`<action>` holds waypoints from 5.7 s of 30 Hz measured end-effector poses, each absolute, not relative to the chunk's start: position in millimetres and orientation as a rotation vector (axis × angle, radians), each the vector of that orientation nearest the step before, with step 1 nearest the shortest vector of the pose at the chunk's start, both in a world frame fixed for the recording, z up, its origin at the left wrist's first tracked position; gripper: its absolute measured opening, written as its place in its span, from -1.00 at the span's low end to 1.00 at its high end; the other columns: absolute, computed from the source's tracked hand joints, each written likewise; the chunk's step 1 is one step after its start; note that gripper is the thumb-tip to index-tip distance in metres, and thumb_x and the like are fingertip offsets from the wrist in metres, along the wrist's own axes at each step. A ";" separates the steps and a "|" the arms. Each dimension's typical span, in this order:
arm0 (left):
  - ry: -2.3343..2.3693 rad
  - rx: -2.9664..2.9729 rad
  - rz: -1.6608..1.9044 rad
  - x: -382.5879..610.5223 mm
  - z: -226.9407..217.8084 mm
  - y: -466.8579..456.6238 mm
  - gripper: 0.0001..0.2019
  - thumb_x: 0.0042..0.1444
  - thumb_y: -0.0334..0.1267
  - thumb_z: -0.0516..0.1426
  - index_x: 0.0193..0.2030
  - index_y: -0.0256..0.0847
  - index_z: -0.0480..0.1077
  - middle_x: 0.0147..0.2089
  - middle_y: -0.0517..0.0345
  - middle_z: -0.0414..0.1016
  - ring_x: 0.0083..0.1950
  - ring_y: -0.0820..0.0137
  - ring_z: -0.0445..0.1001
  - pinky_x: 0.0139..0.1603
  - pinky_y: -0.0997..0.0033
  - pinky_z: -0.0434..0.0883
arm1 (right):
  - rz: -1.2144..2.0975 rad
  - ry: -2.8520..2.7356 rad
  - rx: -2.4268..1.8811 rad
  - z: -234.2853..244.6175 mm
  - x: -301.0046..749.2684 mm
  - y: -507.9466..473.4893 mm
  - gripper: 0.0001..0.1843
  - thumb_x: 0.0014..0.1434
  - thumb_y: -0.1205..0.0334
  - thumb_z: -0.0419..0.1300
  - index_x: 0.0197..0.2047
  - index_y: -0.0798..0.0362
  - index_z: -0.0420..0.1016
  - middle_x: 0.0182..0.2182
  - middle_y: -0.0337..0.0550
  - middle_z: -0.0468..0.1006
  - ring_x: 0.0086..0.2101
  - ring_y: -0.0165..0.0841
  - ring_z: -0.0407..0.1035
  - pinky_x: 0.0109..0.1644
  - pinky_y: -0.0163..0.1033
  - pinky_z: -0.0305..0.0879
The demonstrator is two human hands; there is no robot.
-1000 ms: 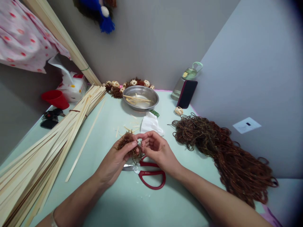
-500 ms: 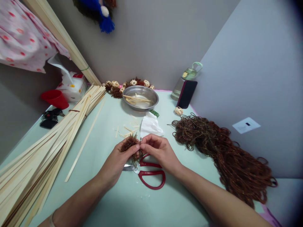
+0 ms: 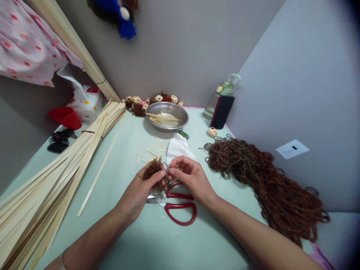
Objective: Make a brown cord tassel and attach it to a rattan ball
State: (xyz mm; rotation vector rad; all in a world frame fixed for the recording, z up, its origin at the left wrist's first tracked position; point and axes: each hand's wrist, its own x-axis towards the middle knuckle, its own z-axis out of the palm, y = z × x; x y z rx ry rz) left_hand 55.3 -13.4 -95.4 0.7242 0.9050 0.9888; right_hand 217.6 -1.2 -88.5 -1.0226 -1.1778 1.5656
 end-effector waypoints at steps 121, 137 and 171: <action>0.885 0.758 1.000 53.1 -102.3 -11.9 -0.85 0.12 -0.20 0.28 -0.26 -0.21 0.47 -0.35 0.24 0.45 -0.34 0.48 0.40 -0.23 0.47 0.38 | 1.529 -1.401 -1.090 -85.1 221.4 -2.1 -0.75 0.21 0.07 0.26 -0.33 0.09 0.44 -0.46 -0.26 0.46 -0.39 -0.42 0.35 -0.26 -0.31 0.28; 0.840 0.690 0.948 51.5 -98.7 -12.3 -0.87 0.09 -0.23 0.30 -0.29 -0.20 0.48 -0.41 0.28 0.45 -0.40 0.51 0.44 -0.29 0.52 0.40 | 1.246 -1.519 -1.142 -81.3 225.5 -2.2 -0.73 0.33 0.07 0.12 -0.32 0.08 0.40 -0.43 -0.26 0.38 -0.38 -0.42 0.28 -0.25 -0.30 0.23; 0.874 0.683 1.029 54.6 -96.2 -12.5 -0.86 0.06 -0.22 0.32 -0.30 -0.21 0.48 -0.40 0.25 0.46 -0.38 0.49 0.42 -0.27 0.50 0.42 | 1.406 -1.509 -1.122 -83.5 225.0 -4.0 -0.69 0.34 -0.02 0.09 -0.28 0.05 0.32 -0.44 -0.27 0.41 -0.46 -0.45 0.27 -0.33 -0.31 0.21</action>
